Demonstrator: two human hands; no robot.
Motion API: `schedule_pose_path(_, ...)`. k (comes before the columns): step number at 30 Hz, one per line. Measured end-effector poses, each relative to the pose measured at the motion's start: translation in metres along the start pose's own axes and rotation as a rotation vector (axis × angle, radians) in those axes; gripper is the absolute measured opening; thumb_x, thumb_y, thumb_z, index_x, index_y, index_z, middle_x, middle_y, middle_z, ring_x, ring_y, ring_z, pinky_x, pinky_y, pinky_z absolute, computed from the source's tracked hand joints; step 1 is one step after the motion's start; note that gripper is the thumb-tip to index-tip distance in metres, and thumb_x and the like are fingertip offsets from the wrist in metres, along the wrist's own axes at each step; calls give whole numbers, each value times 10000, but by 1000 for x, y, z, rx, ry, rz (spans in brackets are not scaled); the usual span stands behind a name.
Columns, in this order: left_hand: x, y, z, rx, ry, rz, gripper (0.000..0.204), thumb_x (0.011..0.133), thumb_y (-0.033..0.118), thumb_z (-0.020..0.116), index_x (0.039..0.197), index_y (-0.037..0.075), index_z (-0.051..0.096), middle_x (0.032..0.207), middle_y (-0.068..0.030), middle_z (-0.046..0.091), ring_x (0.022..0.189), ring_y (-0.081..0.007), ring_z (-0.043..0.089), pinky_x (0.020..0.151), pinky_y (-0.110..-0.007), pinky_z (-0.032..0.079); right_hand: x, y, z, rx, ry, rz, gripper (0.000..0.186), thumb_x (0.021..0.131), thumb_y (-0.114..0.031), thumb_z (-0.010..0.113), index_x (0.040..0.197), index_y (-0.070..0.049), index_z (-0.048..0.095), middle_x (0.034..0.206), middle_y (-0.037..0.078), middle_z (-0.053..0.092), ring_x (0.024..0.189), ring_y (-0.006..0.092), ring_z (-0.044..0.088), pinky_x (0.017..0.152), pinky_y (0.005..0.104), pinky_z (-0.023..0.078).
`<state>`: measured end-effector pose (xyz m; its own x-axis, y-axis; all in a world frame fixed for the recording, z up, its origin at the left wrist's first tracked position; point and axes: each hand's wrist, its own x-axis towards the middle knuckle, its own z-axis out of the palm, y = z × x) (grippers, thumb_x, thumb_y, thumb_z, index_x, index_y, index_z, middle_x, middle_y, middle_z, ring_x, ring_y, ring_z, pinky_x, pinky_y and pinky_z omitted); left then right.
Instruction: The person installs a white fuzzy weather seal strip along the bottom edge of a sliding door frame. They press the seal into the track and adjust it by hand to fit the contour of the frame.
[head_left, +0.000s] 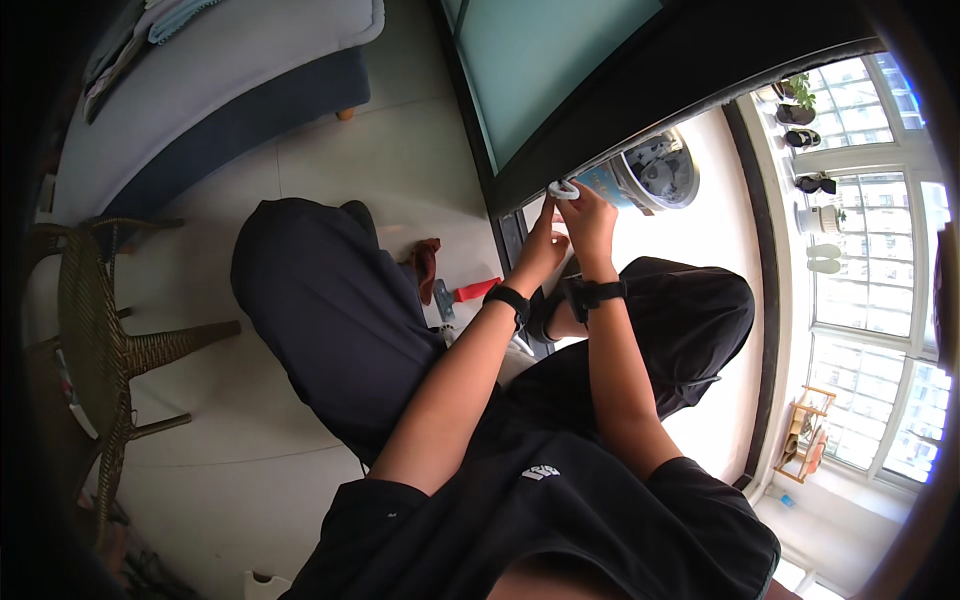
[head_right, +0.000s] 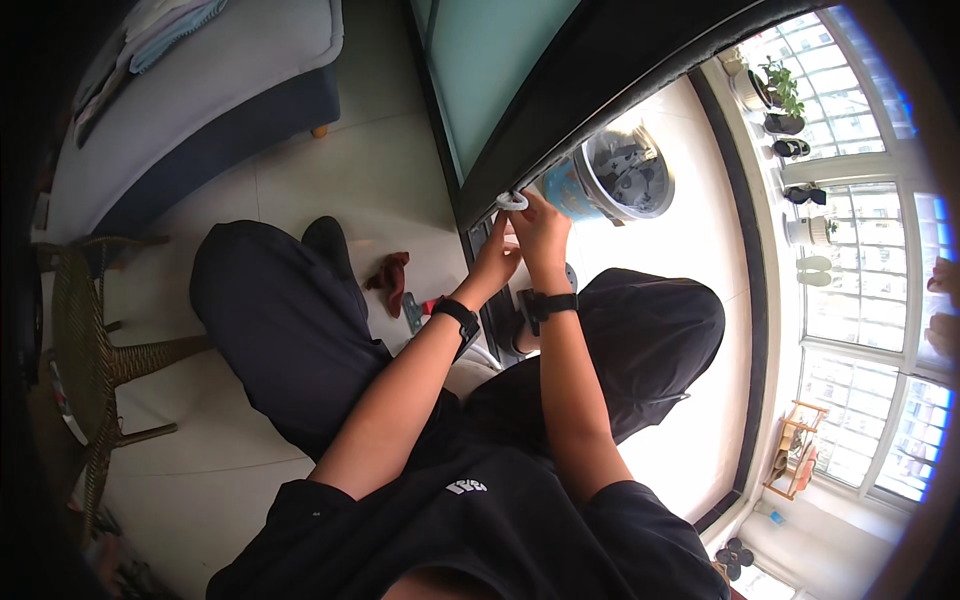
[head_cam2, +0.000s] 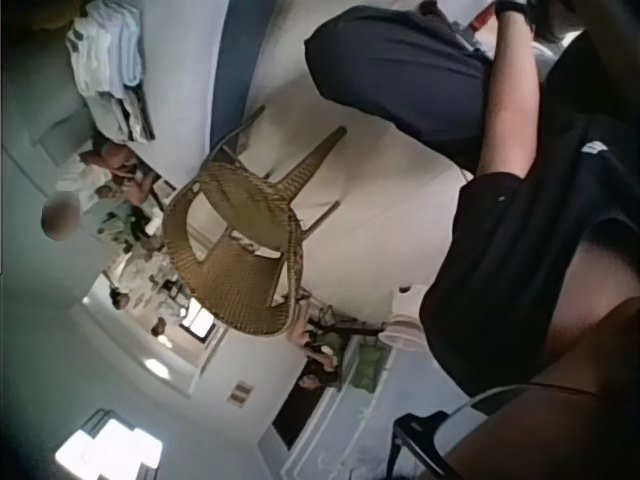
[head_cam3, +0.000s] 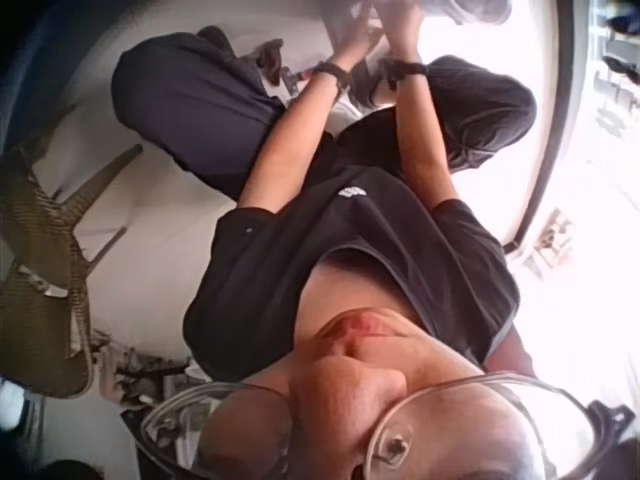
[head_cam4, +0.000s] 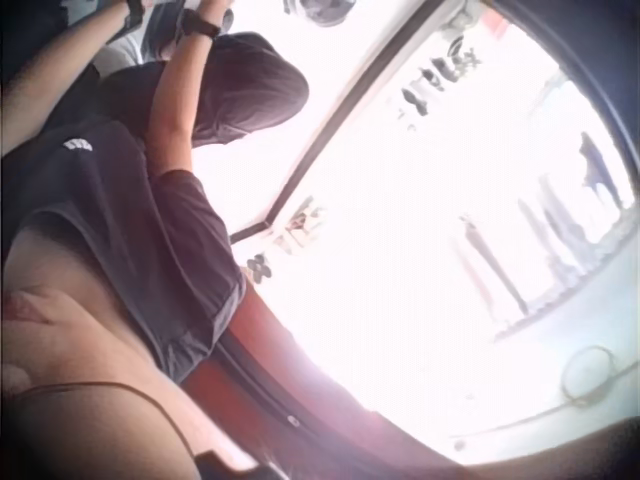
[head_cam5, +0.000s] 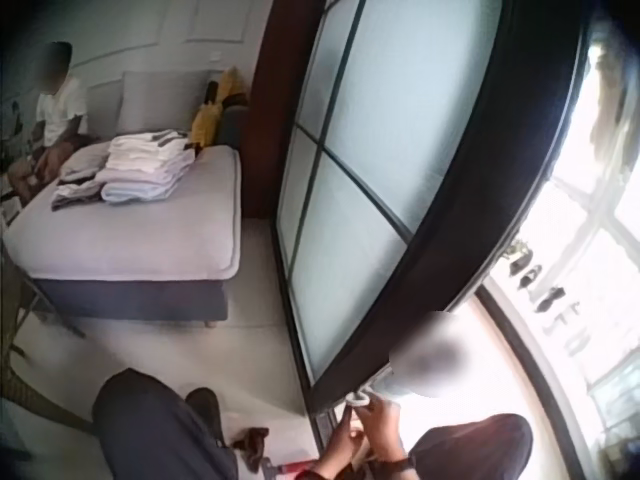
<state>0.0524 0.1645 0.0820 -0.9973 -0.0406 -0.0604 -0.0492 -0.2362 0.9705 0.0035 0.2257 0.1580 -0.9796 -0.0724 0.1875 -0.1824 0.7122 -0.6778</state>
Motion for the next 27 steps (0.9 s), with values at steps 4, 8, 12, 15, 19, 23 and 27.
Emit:
schedule_pose_path(4, 6, -8, 5, -28, -29, 2, 893, 807, -107, 477, 1487, 213, -4, 1188, -178, 527, 917, -237, 618, 715, -298, 505, -5, 4, -8, 77, -24, 11, 322, 785, -164, 708, 1064, -10, 666, 800, 146, 700, 739, 158, 694, 640, 260, 520)
schedule_pose_path(8, 14, -24, 9, 1, -15, 167, 851, 824, -73, 515, 1476, 196, 39, 1210, -173, 529, 993, -261, 601, 745, -314, 511, -3, -3, -2, 69, -13, -5, 269, 758, -168, 700, 975, -12, 671, 751, 154, 675, 687, 229, 682, 612, 306, 508)
schedule_pose_path(12, 15, -21, 5, 83, -10, 100, 772, 837, -17, 552, 1459, 169, 133, 1230, -157, 526, 1051, -277, 578, 790, -332, 510, 12, 6, 9, -90, 18, -67, 211, 720, -160, 689, 859, -5, 650, 707, 186, 629, 657, 357, 629, 573, 365, 485)
schedule_pose_path(15, 15, -17, 2, 20, 41, 58, 742, 845, 13, 557, 1456, 158, 163, 1237, -144, 526, 1055, -271, 578, 808, -334, 501, 13, 11, 13, -112, 31, -92, 183, 719, -146, 685, 811, 4, 634, 700, 195, 621, 674, 372, 624, 575, 375, 484)
schedule_pose_path(19, 12, -15, -3, -97, 27, -70, 738, 832, 7, 569, 1452, 158, 198, 1310, -71, 469, 938, -213, 558, 768, -330, 490, 13, 9, 16, -127, 88, -90, 165, 716, -126, 685, 752, 13, 603, 687, 195, 610, 672, 376, 619, 571, 393, 478)
schedule_pose_path(23, 13, -22, -6, -113, 43, -31, 721, 831, -4, 570, 1443, 159, 225, 1320, -45, 443, 933, -190, 529, 763, -314, 478, 8, 4, 14, -22, 104, -101, 170, 704, -120, 690, 745, 15, 593, 703, 200, 609, 678, 389, 605, 583, 403, 475)
schedule_pose_path(27, 18, -31, -9, -190, 13, 13, 672, 859, 14, 560, 1428, 144, 227, 1294, -54, 444, 1022, -176, 517, 795, -308, 462, 3, -1, 14, 41, 87, -100, 148, 686, -86, 653, 797, 6, 621, 739, 192, 625, 702, 380, 610, 632, 406, 486)
